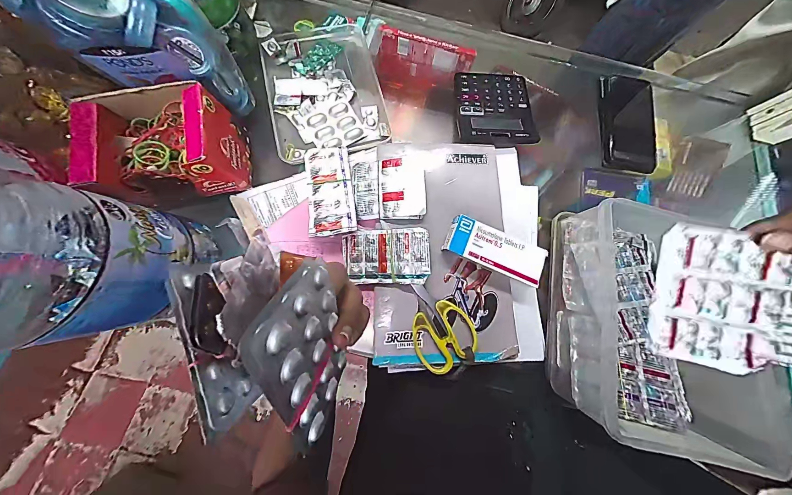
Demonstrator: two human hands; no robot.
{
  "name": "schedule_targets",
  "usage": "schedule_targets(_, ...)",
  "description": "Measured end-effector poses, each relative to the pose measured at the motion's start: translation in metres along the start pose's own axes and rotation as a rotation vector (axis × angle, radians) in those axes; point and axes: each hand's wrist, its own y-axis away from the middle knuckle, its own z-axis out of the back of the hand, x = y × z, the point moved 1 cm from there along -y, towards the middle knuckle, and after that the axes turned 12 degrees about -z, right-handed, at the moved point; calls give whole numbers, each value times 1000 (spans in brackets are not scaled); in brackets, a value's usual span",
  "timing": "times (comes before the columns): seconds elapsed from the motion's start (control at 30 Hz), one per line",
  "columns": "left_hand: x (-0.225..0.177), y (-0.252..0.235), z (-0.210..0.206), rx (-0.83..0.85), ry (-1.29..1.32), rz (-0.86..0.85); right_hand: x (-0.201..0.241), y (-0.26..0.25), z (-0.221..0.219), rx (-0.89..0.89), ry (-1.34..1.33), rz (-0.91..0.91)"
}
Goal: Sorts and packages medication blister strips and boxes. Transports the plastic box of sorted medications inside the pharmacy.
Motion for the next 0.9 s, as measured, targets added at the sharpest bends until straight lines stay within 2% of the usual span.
schedule_targets(0.07, 3, -13, -11, -3, -24, -10, 0, -9, -7, 65, 257, -10)
schedule_targets(0.13, 3, -18, -16, 0, 13, 10, 10, -15, -21, -77, 389, -17)
schedule_targets(0.2, 5, -10, -7, 16, 54, 2, 19, -23, -33, -245, 429, 92)
schedule_targets(0.27, 4, -4, 1, 39, 97, -2, 42, -38, -46, -286, 447, 270)
schedule_targets(0.33, 1, -4, -2, 23, 81, -9, 83, -41, -74, -117, 460, 375)
schedule_targets(0.4, 7, -12, -8, 43, 29, -71, 101, -45, -119, 45, 550, 404)
schedule_targets(0.47, 16, -6, -4, 10, -56, -141, 108, -44, -159, 151, 707, 337)
schedule_targets(0.53, 21, 4, 0, -142, -193, -131, 114, -42, -164, 162, 778, 294)
schedule_targets(0.57, 16, 7, 1, -241, -279, -73, 115, -39, -152, 89, 717, 347)
schedule_targets(0.6, 5, 12, 18, -120, -337, -3, 116, -33, -131, -25, 623, 415)
schedule_targets(0.63, -4, 11, 30, 73, -343, 12, 116, -22, -106, -150, 505, 446)
schedule_targets(0.7, 8, -12, -28, -251, -405, -67, 107, 15, -58, -356, 205, 403)
schedule_targets(0.73, 15, -28, -48, -298, -429, -42, 95, 34, -44, -457, 54, 380)
schedule_targets(0.8, 29, -59, -68, -211, -459, 106, 63, 62, -42, -548, -132, 362)
schedule_targets(0.9, 57, -118, -90, -62, -554, 477, 11, 88, -71, -644, -227, 322)
